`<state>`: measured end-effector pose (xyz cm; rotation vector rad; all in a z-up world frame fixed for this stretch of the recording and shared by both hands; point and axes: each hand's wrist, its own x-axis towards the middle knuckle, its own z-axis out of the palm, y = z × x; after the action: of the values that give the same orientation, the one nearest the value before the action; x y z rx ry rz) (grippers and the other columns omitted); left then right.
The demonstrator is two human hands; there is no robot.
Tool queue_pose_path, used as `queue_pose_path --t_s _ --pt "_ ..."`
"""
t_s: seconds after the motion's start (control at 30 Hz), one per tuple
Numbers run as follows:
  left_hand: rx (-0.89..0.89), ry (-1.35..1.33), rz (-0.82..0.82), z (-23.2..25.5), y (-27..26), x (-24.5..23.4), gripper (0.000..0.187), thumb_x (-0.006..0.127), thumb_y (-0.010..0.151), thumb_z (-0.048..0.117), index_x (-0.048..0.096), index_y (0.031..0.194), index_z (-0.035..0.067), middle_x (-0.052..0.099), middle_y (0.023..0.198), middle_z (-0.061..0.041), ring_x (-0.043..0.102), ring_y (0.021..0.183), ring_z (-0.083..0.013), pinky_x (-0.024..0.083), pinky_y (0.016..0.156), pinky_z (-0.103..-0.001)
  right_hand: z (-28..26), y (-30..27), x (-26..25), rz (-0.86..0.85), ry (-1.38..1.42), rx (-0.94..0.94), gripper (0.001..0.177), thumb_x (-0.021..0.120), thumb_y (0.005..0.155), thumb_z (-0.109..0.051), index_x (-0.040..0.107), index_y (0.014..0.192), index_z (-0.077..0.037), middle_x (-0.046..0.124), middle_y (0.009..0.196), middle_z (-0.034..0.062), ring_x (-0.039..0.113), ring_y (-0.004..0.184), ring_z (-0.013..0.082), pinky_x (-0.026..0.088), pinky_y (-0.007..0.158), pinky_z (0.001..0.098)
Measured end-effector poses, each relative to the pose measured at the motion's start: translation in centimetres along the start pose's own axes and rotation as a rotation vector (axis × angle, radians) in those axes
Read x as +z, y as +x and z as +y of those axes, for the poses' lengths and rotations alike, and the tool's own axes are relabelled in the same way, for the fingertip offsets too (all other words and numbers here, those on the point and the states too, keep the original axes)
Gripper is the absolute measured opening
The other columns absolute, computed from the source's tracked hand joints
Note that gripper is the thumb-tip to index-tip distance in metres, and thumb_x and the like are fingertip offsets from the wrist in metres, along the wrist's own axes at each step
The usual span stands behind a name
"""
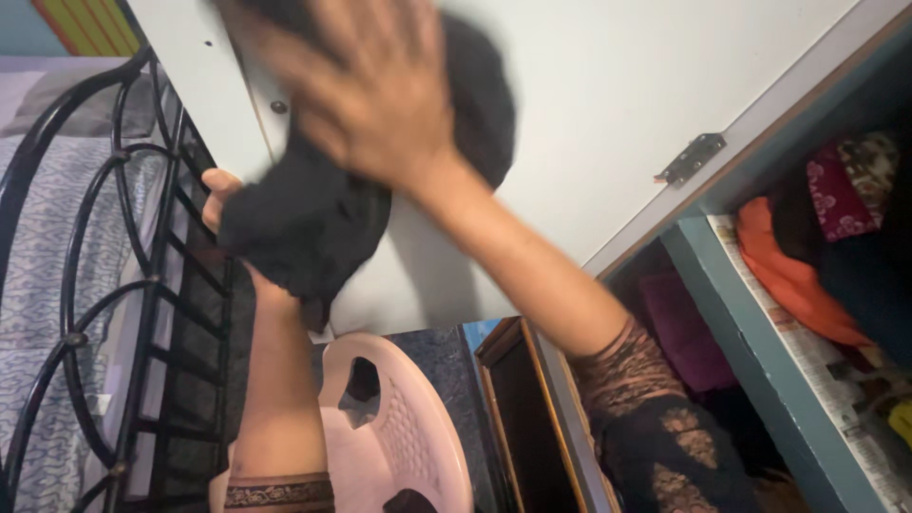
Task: The person wipes the exterior surfaces of a white and dark brown closet using a dark cloth. They clean the door panels and handles, then move a pink plastic chair and place a bag into a blue bucket.
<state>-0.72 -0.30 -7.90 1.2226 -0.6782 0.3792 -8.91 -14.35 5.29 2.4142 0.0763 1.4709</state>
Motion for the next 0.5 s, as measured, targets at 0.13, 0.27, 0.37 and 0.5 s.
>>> queue_pose_path --t_s 0.13,0.27,0.37,0.5 --pt "-0.037 0.001 0.046 -1.3 0.3 -0.7 0.072 0.028 0.120 0.051 0.048 0.088 -0.010 0.053 0.078 -0.013 0.046 0.071 -0.0206 0.040 0.068 -0.041 -3.5 -9.8 1.3 -0.189 0.122 -0.163 0.050 0.069 0.103 -0.041 0.059 0.152 -0.039 0.019 0.175 0.0042 0.017 0.162 0.0268 0.002 0.132 0.0538" --pt "-0.166 0.273 0.132 -2.4 0.3 -1.2 0.072 0.026 0.118 0.051 0.046 0.084 -0.009 0.050 0.073 -0.011 0.044 0.067 -0.0210 0.038 0.065 -0.041 1.6 -17.5 -0.8 -0.265 -0.038 -0.392 0.030 0.065 0.103 -0.042 0.069 0.132 -0.044 0.032 0.171 -0.0002 0.021 0.163 0.0225 -0.001 0.134 0.0501" --pt "-0.133 0.220 0.115 -3.4 -0.1 -1.1 0.072 0.024 0.117 0.052 0.051 0.089 -0.008 0.057 0.080 -0.008 0.050 0.073 -0.0190 0.044 0.071 -0.040 9.8 -21.1 -3.9 -0.180 -0.130 -0.230 0.028 0.060 0.103 -0.057 0.065 0.127 -0.043 0.035 0.168 0.0066 0.021 0.159 0.0324 0.000 0.130 0.0528" --pt "-0.016 0.044 0.094 -4.2 -0.8 -1.1 0.072 0.021 0.119 0.050 0.054 0.100 -0.012 0.064 0.099 -0.011 0.055 0.086 -0.0190 0.051 0.086 -0.038 16.4 -25.6 -8.0 0.221 -0.268 0.362 0.060 0.051 0.113 -0.057 0.039 0.162 -0.026 0.014 0.172 0.0159 0.014 0.162 0.0377 0.012 0.136 0.0545"
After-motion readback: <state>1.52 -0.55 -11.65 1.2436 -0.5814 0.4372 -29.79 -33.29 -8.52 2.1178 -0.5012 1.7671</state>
